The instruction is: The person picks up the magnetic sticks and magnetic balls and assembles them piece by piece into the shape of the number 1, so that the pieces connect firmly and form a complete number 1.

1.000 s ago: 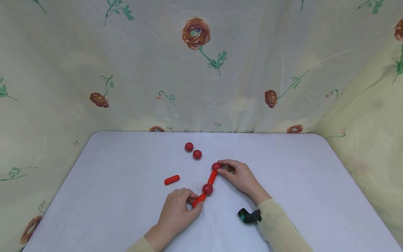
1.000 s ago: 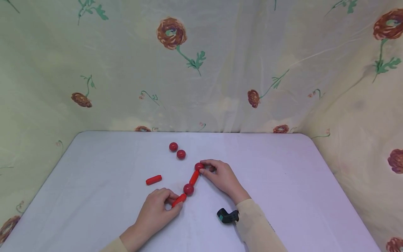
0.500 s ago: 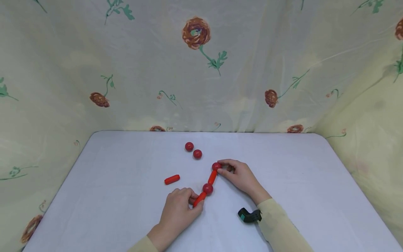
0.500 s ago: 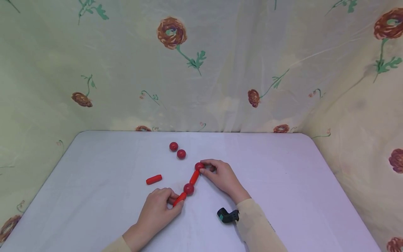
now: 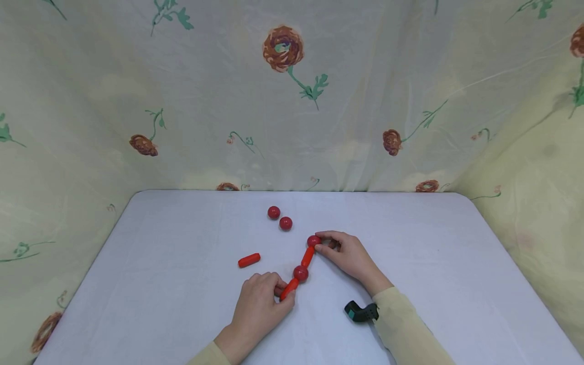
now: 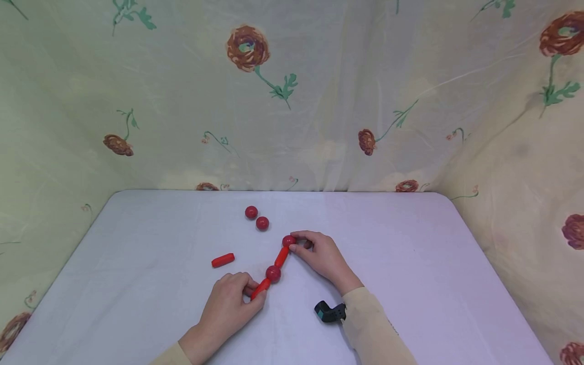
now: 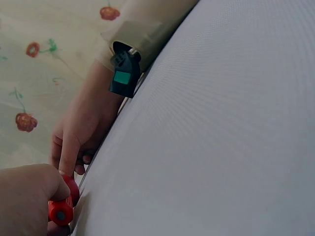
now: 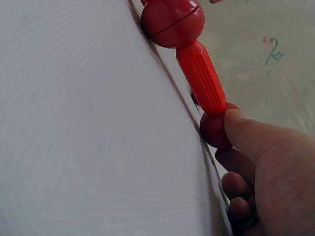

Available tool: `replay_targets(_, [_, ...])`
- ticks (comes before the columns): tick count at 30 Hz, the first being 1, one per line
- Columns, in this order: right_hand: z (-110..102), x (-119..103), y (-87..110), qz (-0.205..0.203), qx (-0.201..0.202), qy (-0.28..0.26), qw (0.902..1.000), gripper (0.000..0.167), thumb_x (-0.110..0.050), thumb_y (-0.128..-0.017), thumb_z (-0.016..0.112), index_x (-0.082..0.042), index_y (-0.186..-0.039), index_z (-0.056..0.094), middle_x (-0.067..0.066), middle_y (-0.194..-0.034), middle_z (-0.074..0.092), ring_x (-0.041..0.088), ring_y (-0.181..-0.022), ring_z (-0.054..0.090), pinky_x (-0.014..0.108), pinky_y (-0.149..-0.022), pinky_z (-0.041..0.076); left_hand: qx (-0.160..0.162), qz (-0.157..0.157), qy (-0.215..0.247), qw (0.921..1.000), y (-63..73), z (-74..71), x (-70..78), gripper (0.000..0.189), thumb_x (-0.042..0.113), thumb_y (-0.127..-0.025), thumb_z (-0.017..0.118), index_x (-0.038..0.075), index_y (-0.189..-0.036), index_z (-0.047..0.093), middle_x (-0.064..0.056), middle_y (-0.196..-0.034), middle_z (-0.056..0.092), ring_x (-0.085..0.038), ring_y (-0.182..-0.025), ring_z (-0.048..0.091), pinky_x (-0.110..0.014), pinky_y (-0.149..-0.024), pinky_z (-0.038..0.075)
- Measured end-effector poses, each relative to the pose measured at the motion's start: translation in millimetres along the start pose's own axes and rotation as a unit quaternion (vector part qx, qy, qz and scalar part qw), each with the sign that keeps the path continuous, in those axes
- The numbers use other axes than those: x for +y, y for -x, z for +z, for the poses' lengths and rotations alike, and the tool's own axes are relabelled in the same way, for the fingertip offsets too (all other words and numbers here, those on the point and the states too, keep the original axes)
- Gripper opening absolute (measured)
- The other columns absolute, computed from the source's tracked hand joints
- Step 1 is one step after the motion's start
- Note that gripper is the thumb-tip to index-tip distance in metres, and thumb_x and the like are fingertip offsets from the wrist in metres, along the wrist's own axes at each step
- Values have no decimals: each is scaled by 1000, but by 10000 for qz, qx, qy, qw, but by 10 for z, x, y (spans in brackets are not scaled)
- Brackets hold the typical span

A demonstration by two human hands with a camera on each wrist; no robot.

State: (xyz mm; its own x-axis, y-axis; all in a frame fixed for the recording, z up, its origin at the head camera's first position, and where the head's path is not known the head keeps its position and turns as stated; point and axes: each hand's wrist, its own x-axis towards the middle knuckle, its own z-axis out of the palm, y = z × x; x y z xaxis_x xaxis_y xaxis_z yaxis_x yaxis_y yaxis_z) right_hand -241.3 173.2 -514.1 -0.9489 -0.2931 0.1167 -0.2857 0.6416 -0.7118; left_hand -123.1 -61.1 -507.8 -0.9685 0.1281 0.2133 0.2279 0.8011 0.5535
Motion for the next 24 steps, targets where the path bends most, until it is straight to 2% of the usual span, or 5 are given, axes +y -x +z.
replay_targets(5, [-2, 9, 42, -109, 232, -93, 9996, 37, -38, -88, 75, -24, -122, 70, -8, -92, 63, 14, -79, 56, 30, -69, 51, -56, -92, 86, 9999, 5, -17, -10, 20, 36, -80, 79, 22, -87, 67, 19, -72, 55, -4, -70, 47, -26, -65, 42])
replay_targets(12, [0, -20, 200, -214, 617, -215, 9976, 30, -36, -89, 75, -24, -117, 71, -9, -97, 62, 13, -76, 56, 27, -65, 51, -119, -156, 178, 9996, 10, -19, -4, 21, 36, -80, 80, 22, -89, 66, 19, -74, 56, -4, -71, 48, -27, -66, 42])
replay_targets(17, [50, -83, 318, -377, 574, -296, 9972, 29, -35, -89, 75, -26, -116, 71, -12, -101, 63, 11, -76, 57, 26, -66, 51, -135, -201, 136, 9996, 13, -11, -7, 22, 38, -80, 79, 23, -89, 67, 19, -74, 56, -4, -71, 47, -27, -66, 43])
replay_targets(24, [139, -212, 446, -812, 472, -326, 9950, 30, -26, -86, 80, -22, -115, 72, -11, -96, 65, 8, -77, 57, 25, -68, 51, -99, -161, 128, 9997, 9, -25, -7, 22, 38, -80, 79, 23, -88, 67, 19, -74, 56, -4, -71, 48, -27, -67, 43])
